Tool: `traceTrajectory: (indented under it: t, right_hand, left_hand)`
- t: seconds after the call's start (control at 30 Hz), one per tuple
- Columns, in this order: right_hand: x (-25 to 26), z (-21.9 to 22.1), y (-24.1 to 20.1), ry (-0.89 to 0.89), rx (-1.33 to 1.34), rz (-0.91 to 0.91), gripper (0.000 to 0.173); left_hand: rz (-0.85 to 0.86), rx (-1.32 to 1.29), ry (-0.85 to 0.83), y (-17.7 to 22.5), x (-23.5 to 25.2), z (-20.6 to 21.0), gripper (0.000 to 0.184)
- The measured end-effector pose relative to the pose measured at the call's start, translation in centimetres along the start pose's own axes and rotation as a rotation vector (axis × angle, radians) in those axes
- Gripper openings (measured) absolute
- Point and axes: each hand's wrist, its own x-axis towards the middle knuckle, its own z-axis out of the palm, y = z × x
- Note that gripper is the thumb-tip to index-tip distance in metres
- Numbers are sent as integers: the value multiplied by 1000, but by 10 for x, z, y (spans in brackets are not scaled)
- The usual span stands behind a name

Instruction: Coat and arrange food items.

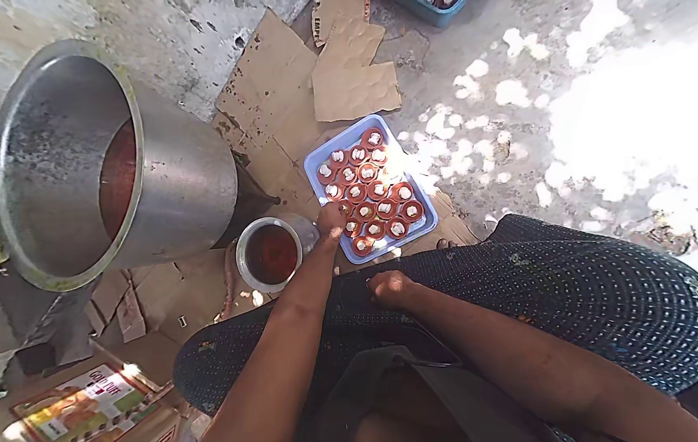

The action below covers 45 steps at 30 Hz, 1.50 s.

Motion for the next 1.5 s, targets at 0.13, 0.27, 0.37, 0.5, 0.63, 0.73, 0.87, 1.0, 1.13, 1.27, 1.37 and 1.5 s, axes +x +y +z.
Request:
traceTrajectory:
  t: [0.13, 0.27, 0.37, 0.5, 0.63, 0.73, 0.87, 1.0, 1.13, 1.27, 1.37, 1.5]
  right_hand:
    - [2, -1, -2, -21, -10, 19, 31]
    - [7, 2, -1, -20, -19, 15, 32]
    - [10, 2, 0, -22, -27, 6, 34]
    - [8, -2, -4, -47, -52, 20, 35]
    - [8, -3, -5, -52, -43, 29, 36]
    - [10, -2, -2, -46, -25, 26, 35]
    - [9, -5, -3, -62, -16, 35, 37]
    - [10, -4, 0, -68, 3, 20, 35]
    - [12, -2, 4, -61, 39, 21, 38]
    - [13, 2, 7, 20, 103, 43, 54]
    - [14, -3, 4, 207, 197, 100, 41]
    - [26, -7, 15, 730, 588, 118, 38]
  left_hand:
    - [53, 15, 58, -5, -1, 9, 30]
    - [75, 33, 84, -9, 2, 17, 29]
    - [61, 56, 57, -9, 5, 15, 30]
    - [43, 56, 1, -7, 5, 8, 30]
    - [34, -16, 48, -9, 6, 5, 34]
    - [126, -44, 193, 0, 9, 3, 34]
    - [231, 36, 124, 25, 30, 1, 30]
    - [237, 158, -4, 43, 50, 5, 38]
    - [223, 205, -42, 52, 56, 6, 34]
    - [254, 57, 56, 45, 48, 2, 30]
    - [279, -271, 154, 40, 17, -17, 31]
    - [389, -512, 121, 23, -62, -56, 33]
